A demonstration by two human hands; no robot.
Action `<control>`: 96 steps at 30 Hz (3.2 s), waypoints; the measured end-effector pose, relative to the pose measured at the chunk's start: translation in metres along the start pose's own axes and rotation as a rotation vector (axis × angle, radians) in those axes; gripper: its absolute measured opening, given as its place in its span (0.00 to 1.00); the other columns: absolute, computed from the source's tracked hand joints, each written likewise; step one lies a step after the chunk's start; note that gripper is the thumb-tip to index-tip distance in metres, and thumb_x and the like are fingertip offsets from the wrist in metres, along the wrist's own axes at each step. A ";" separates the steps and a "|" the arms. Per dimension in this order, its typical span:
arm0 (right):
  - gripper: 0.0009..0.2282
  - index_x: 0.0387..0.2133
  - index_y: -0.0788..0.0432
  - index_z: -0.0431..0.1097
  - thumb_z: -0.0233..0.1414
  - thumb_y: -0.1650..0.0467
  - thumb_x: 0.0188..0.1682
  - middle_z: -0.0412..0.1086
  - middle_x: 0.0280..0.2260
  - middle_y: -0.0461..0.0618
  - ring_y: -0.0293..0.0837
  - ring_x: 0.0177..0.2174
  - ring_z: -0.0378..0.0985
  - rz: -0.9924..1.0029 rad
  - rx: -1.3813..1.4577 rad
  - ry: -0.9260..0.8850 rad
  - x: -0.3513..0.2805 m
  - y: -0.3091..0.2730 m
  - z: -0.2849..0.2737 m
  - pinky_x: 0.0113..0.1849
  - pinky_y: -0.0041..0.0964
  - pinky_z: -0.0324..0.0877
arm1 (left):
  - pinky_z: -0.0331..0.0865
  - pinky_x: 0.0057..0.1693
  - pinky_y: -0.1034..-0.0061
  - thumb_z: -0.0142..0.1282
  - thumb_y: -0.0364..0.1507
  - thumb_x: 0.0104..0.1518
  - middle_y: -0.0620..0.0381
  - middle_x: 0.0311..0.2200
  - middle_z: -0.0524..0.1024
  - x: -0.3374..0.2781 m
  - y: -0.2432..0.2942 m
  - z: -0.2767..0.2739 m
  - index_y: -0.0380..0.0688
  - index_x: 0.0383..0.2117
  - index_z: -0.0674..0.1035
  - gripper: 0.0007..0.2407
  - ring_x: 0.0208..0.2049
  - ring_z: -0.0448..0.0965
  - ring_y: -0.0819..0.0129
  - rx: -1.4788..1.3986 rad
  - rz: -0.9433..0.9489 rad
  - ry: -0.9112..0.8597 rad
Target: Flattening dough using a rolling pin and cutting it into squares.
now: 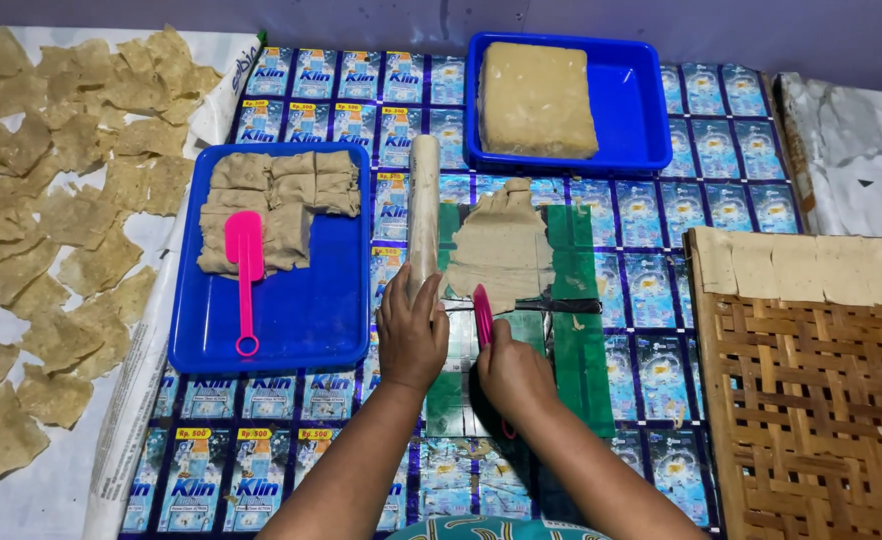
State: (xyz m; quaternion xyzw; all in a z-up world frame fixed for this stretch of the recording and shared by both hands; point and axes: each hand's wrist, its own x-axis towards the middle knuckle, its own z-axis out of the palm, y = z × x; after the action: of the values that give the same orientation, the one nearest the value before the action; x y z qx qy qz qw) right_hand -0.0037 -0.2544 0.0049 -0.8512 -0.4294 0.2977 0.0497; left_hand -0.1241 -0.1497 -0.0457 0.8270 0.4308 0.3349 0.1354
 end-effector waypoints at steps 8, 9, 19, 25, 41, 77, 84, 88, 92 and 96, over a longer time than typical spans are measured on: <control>0.13 0.47 0.52 0.57 0.37 0.62 0.54 0.78 0.33 0.63 0.69 0.41 0.81 0.016 0.001 0.025 0.018 -0.007 0.010 0.45 0.63 0.74 | 0.65 0.58 0.53 0.47 0.31 0.62 0.44 0.61 0.64 0.001 -0.001 0.000 0.58 0.57 0.73 0.16 0.64 0.64 0.44 -0.014 -0.004 -0.006; 0.12 0.46 0.53 0.58 0.37 0.63 0.53 0.78 0.33 0.62 0.69 0.40 0.81 0.009 -0.011 0.046 0.022 -0.007 0.011 0.44 0.63 0.74 | 0.65 0.58 0.53 0.47 0.31 0.62 0.43 0.61 0.64 0.001 0.000 -0.001 0.57 0.57 0.73 0.16 0.64 0.65 0.44 -0.028 -0.005 -0.007; 0.12 0.45 0.55 0.57 0.36 0.64 0.53 0.77 0.33 0.65 0.72 0.39 0.80 -0.006 -0.003 0.079 0.059 -0.016 0.006 0.43 0.66 0.74 | 0.65 0.58 0.53 0.47 0.32 0.62 0.45 0.61 0.64 0.002 0.000 -0.002 0.57 0.57 0.74 0.16 0.64 0.65 0.45 -0.017 -0.008 0.006; 0.11 0.45 0.56 0.57 0.37 0.65 0.53 0.77 0.33 0.66 0.71 0.39 0.81 -0.021 -0.034 0.105 0.090 -0.020 0.001 0.42 0.64 0.75 | 0.64 0.59 0.54 0.47 0.31 0.62 0.46 0.62 0.64 0.002 -0.001 0.000 0.60 0.58 0.73 0.17 0.64 0.64 0.46 -0.017 -0.014 0.002; 0.09 0.42 0.40 0.71 0.50 0.63 0.50 0.72 0.41 0.47 0.56 0.45 0.78 -0.098 -0.351 0.505 0.134 0.094 -0.089 0.47 0.56 0.69 | 0.63 0.59 0.52 0.46 0.31 0.62 0.45 0.63 0.62 0.002 -0.001 -0.001 0.59 0.59 0.72 0.17 0.65 0.62 0.44 -0.037 -0.035 -0.053; 0.02 0.26 0.35 0.72 0.56 0.59 0.45 0.69 0.28 0.31 0.37 0.37 0.74 -0.480 -0.521 0.700 0.175 0.098 -0.085 0.53 0.49 0.55 | 0.63 0.59 0.51 0.46 0.31 0.62 0.43 0.62 0.63 0.001 -0.004 0.005 0.59 0.59 0.72 0.17 0.65 0.63 0.43 0.002 -0.010 -0.024; 0.02 0.27 0.38 0.72 0.55 0.60 0.46 0.68 0.28 0.35 0.40 0.36 0.74 -0.572 -0.490 0.721 0.186 0.080 -0.072 0.50 0.53 0.56 | 0.63 0.60 0.51 0.46 0.32 0.62 0.44 0.62 0.63 0.001 -0.003 0.004 0.60 0.59 0.72 0.18 0.65 0.63 0.44 -0.008 -0.019 -0.031; 0.02 0.29 0.37 0.73 0.54 0.60 0.48 0.68 0.29 0.34 0.40 0.36 0.73 -0.589 -0.482 0.716 0.184 0.065 -0.068 0.50 0.53 0.55 | 0.63 0.60 0.51 0.46 0.32 0.63 0.44 0.62 0.63 0.002 -0.003 0.003 0.60 0.59 0.72 0.17 0.65 0.63 0.44 -0.016 -0.029 -0.042; 0.02 0.29 0.41 0.75 0.55 0.63 0.48 0.69 0.29 0.37 0.43 0.36 0.74 -0.616 -0.451 0.691 0.169 0.053 -0.074 0.50 0.54 0.55 | 0.62 0.60 0.52 0.46 0.32 0.63 0.44 0.62 0.63 0.001 -0.002 0.002 0.60 0.59 0.72 0.17 0.66 0.62 0.44 -0.019 -0.038 -0.052; 0.04 0.28 0.37 0.72 0.56 0.58 0.44 0.68 0.31 0.34 0.39 0.38 0.73 -0.519 -0.466 0.650 0.156 0.066 -0.081 0.53 0.53 0.54 | 0.62 0.61 0.51 0.46 0.32 0.63 0.44 0.63 0.62 0.002 -0.002 0.000 0.59 0.60 0.71 0.17 0.66 0.61 0.44 -0.029 -0.040 -0.061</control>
State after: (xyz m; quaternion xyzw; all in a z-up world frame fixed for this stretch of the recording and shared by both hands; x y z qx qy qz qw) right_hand 0.1577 -0.1635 -0.0237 -0.7532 -0.6454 -0.1106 0.0623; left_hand -0.1247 -0.1467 -0.0464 0.8259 0.4381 0.3129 0.1672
